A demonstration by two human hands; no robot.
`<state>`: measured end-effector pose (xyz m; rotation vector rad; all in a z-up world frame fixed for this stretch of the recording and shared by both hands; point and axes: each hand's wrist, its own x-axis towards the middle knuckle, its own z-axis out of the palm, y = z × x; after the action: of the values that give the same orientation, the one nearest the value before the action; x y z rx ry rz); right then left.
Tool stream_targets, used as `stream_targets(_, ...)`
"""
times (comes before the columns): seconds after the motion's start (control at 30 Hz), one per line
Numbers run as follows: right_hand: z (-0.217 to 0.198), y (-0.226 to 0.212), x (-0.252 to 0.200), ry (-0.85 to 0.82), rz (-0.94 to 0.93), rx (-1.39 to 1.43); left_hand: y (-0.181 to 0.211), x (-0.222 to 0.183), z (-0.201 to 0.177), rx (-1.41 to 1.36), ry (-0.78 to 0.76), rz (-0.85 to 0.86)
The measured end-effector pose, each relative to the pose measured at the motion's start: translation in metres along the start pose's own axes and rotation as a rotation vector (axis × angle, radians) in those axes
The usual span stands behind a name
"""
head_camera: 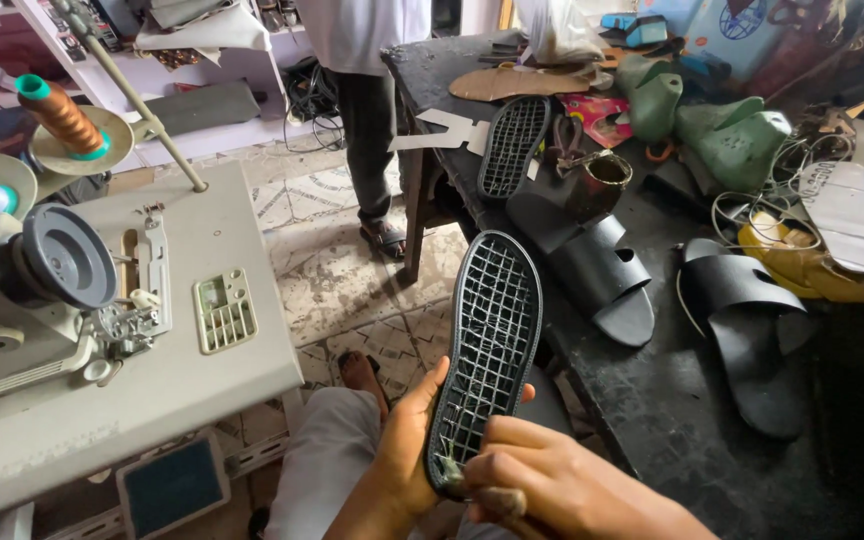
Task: The person sits at a workbench holding a black sandal sole and uses a brush to spread adhesive over its grid-textured underside, dipping the brush into a glue container. They then apply adhesive to the surface of a black slide sandal upper, coating it as preparation for bonding.
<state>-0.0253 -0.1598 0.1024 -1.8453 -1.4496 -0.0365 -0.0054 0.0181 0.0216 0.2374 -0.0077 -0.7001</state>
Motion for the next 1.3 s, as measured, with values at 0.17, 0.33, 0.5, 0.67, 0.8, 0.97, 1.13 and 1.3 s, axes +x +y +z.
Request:
stream_targets(0.17,-0.009,-0.010,0.009,0.069,0.029,0.010,-0.011,0.007,-0.042,-0.135,-0.051,0.018)
stream_targets(0.33,0.003,-0.005,0.000,0.072,0.045,0.039,-0.003,0.001,-0.013,-0.066,-0.091,0.023)
stream_targets(0.5,-0.006,-0.011,0.002,-0.014,0.102,0.076,-0.004,0.000,-0.009,0.000,-0.023,0.072)
stream_targets(0.67,0.010,-0.005,-0.005,0.048,-0.017,-0.126,-0.001,0.001,-0.012,-0.014,-0.093,0.077)
stream_targets(0.8,-0.011,-0.010,-0.003,0.077,-0.010,0.018,-0.004,0.005,-0.009,-0.010,-0.090,0.083)
stream_targets(0.97,0.003,-0.004,-0.008,0.272,0.045,-0.057,-0.015,0.011,0.000,-0.091,-0.002,0.009)
stream_targets(1.13,0.026,0.008,-0.024,0.656,0.130,-0.361,-0.013,0.010,0.000,-0.025,-0.129,0.148)
stream_targets(1.3,0.058,-0.008,-0.017,0.801,0.456,-0.083,-0.020,0.013,0.003,0.008,-0.153,0.233)
